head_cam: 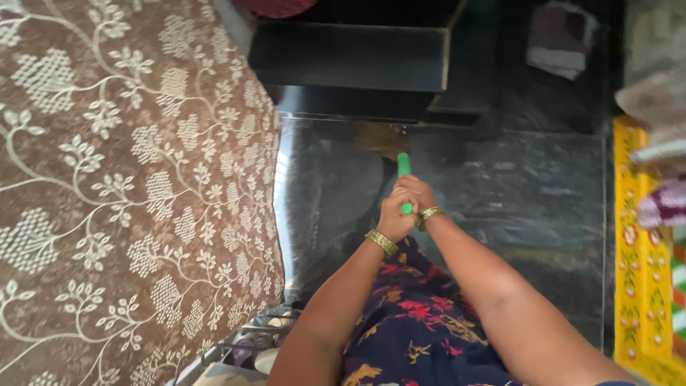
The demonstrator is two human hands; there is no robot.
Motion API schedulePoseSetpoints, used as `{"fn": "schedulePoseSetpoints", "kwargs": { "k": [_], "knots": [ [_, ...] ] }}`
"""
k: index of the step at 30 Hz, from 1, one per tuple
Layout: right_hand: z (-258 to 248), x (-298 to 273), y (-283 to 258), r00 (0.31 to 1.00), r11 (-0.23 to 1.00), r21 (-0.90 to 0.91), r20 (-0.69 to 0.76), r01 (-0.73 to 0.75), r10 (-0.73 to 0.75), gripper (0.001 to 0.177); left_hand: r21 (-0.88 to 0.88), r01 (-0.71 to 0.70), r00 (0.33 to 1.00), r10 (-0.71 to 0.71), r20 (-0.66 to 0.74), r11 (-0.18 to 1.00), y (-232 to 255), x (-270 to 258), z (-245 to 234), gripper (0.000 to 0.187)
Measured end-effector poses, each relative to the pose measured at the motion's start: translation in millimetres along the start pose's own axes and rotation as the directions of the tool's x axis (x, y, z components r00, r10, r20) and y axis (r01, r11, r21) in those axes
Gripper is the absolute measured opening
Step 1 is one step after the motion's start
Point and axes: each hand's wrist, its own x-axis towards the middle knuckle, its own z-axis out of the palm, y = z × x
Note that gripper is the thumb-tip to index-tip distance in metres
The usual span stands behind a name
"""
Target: The person sweeps debris from a dark tiled floor using a broom and then collects the waste into a blue dustpan.
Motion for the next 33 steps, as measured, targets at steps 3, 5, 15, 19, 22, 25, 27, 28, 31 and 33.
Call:
{"fn": "schedulePoseSetpoints", "kwargs": {
  "k": [3,5,15,19,22,25,27,28,31,33],
  "knots": [
    [-21.6,-20.0,-31.5,0.969,0.974,0.098,-0.124,-0.203,0.214,0.008,-0.087,-0.068,0.993,0.076,0.089,0.994,11.9,1.7,14.4,0.017],
    [-40.0,-32.7,-64.4,0.927,0.943,0.149,-0.188,-0.298,0.323,0.008,-0.077,-0.086,0.984,0.097,0.149,0.993,34.0,-0.5,20.4,0.018],
    [-65.1,-6.9,-172.3,0.949,0.995,-0.039,-0.299,0.093,-0.1,0.011,0.043,-0.168,0.972,0.159,0.171,0.985,151.8,4.8,-3.2,0.019],
    [-45.5,-3.4,-149.6,0.98,0.987,0.157,-0.191,-0.032,0.062,0.008,0.134,-0.145,0.987,0.133,0.092,0.98,141.5,-4.1,-0.8,0.021],
    [-22.7,-23.6,-103.9,0.992,0.976,0.217,-0.118,-0.009,0.036,0.006,0.168,-0.135,0.991,0.13,0.043,0.976,105.3,-13.1,8.4,0.02],
    [-6.9,-44.5,-48.1,0.988,0.99,0.0,-0.071,0.139,-0.138,0.012,0.153,-0.019,0.999,0.013,0.039,0.988,62.5,-27.6,19.6,0.016],
    [-14.7,-68.0,-19.9,0.991,0.992,-0.033,-0.054,0.122,-0.124,0.011,0.135,0.139,0.988,-0.147,0.053,0.981,43.1,-49.0,37.8,0.014],
    [-19.1,-75.5,-10.5,0.99,0.989,-0.072,-0.045,0.129,-0.132,0.011,0.129,0.108,0.99,-0.119,0.078,0.986,32.6,-46.9,48.2,0.014],
    [-55.0,-94.7,-2.0,0.987,0.978,0.165,-0.074,-0.127,0.141,0.013,0.133,0.03,0.994,-0.044,0.105,0.991,21.0,-45.3,90.6,0.014],
    [-85.4,-105.2,-10.0,0.992,0.995,0.093,-0.115,-0.037,0.048,0.012,0.137,-0.008,0.993,-0.008,0.114,0.991,20.9,-45.4,122.5,0.015]
  ]
}}
